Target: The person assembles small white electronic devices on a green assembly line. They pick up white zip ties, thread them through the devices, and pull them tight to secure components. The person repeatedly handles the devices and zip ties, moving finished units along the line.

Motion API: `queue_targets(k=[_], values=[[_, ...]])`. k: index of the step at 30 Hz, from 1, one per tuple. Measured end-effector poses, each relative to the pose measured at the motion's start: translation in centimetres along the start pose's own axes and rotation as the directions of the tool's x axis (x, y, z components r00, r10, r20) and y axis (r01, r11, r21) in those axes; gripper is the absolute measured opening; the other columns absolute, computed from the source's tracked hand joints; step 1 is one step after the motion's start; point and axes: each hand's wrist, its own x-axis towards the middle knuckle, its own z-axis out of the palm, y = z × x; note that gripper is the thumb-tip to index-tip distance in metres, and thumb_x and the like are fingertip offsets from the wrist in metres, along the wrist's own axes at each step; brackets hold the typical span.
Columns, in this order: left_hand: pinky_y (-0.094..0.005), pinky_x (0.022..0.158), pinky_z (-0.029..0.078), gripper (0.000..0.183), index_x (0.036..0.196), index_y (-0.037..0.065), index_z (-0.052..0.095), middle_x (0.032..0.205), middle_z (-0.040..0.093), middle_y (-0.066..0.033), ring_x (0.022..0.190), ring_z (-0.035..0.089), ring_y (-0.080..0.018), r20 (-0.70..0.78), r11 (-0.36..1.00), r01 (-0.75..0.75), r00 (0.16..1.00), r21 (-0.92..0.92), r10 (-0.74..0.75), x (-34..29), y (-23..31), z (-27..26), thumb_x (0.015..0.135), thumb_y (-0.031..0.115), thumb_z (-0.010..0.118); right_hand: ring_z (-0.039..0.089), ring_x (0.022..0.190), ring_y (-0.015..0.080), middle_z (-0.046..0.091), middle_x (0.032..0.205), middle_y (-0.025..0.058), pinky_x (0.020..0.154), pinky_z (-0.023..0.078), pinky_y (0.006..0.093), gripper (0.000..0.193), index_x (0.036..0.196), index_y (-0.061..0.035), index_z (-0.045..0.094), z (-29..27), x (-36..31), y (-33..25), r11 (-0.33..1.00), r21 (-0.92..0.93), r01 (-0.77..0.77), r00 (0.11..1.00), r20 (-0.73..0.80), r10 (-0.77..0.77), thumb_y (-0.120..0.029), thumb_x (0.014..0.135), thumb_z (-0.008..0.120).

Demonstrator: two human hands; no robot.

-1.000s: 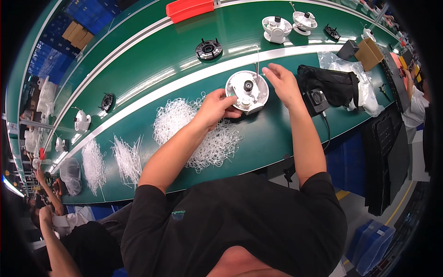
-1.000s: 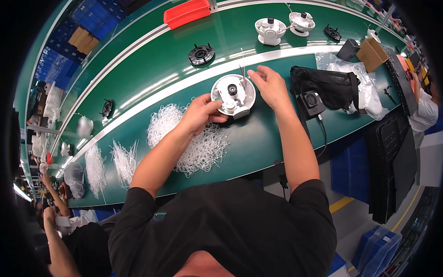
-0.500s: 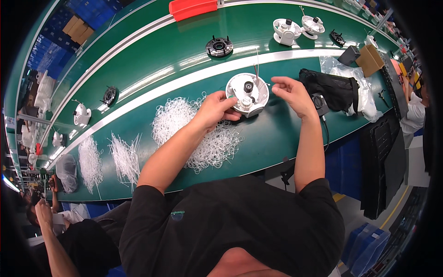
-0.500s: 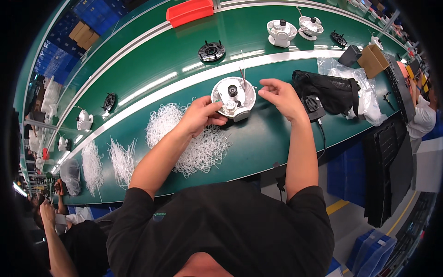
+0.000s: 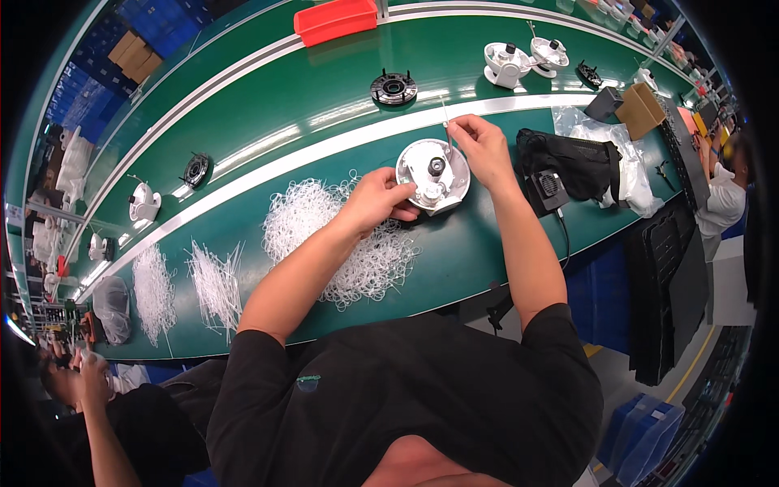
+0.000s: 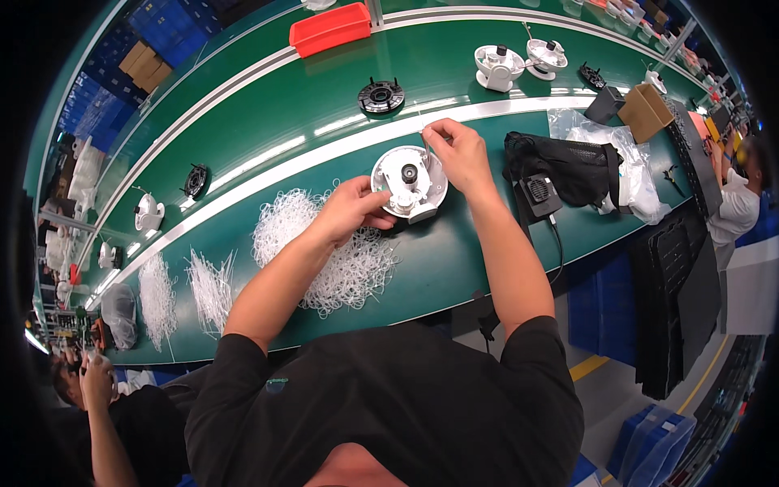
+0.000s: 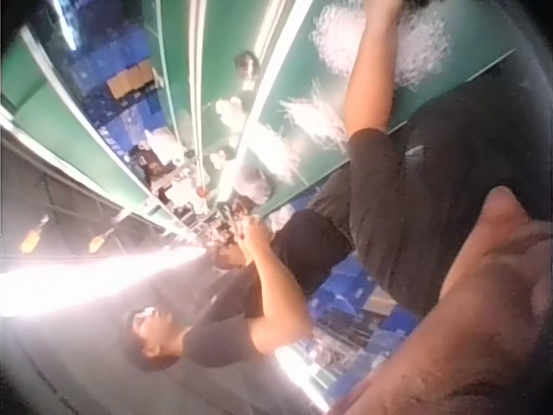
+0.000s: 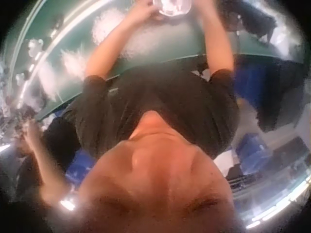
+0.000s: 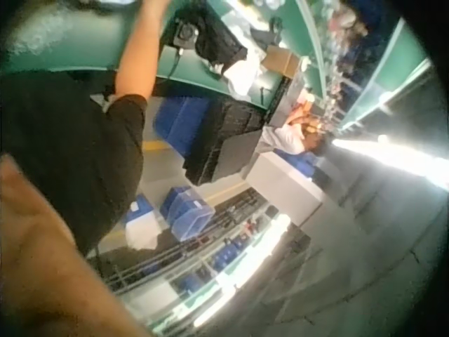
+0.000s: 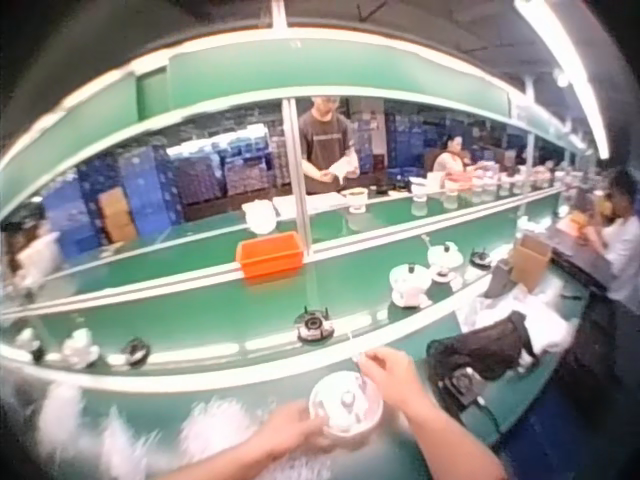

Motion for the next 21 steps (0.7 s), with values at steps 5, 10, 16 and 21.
queue_targets(k=[5, 10, 16, 21], values=[[-0.0287, 0.069, 0.062, 0.033, 0.115, -0.011, 0.056, 0.100, 0.066, -0.0153, 0.081, 0.070, -0.0192, -0.003, 1.000, 0.014, 1.000, 0.000, -0.014, 0.0, 0.3, 0.0, 0.095, 0.014, 0.062, 0.064, 0.087, 0.0100, 0.071, 0.093, 0.0070, 0.077, 0.050, 0.0244, 0.018, 0.107, 0.0012, 0.065, 1.0, 0.3, 0.4, 0.968, 0.250, -0.030, 0.984, 0.177, -0.015, -0.014, 0.099, 0.058], [-0.0292, 0.071, 0.062, 0.033, 0.111, -0.011, 0.058, 0.099, 0.067, -0.0151, 0.081, 0.070, -0.0193, -0.014, 0.997, 0.053, 0.998, -0.060, -0.054, 0.6, -0.3, -0.4, 0.097, 0.019, 0.060, 0.055, 0.075, 0.0041, 0.071, 0.093, 0.0032, 0.067, 0.044, 0.0195, 0.017, 0.109, -0.0015, 0.067, 0.0, 0.1, 0.5, 0.967, 0.246, 0.066, 0.946, 0.292, -0.139, -0.012, 0.100, 0.057], [-0.0282, 0.068, 0.061, 0.042, 0.112, -0.011, 0.058, 0.097, 0.067, -0.0165, 0.078, 0.070, -0.0194, -0.034, 0.993, 0.073, 0.997, -0.091, -0.076, 0.8, -0.4, -0.9, 0.099, 0.029, 0.060, 0.058, 0.083, 0.0066, 0.070, 0.097, 0.0026, 0.075, 0.046, 0.0220, 0.025, 0.119, 0.0000, 0.066, -1.4, -0.6, 0.9, 0.982, 0.141, 0.123, 0.947, 0.279, -0.159, -0.011, 0.101, 0.052], [-0.0320, 0.063, 0.055, 0.033, 0.099, -0.001, 0.066, 0.086, 0.070, -0.0120, 0.071, 0.068, -0.0206, -0.270, 0.779, -0.062, 0.918, 0.624, 0.289, 0.7, 1.4, -5.6, 0.092, 0.030, 0.067, 0.055, 0.082, 0.0086, 0.068, 0.096, 0.0021, 0.078, 0.046, 0.0242, 0.025, 0.118, -0.0008, 0.067, -2.3, -1.7, 0.7, 0.986, 0.128, 0.107, 0.948, 0.286, -0.140, -0.009, 0.099, 0.053]])
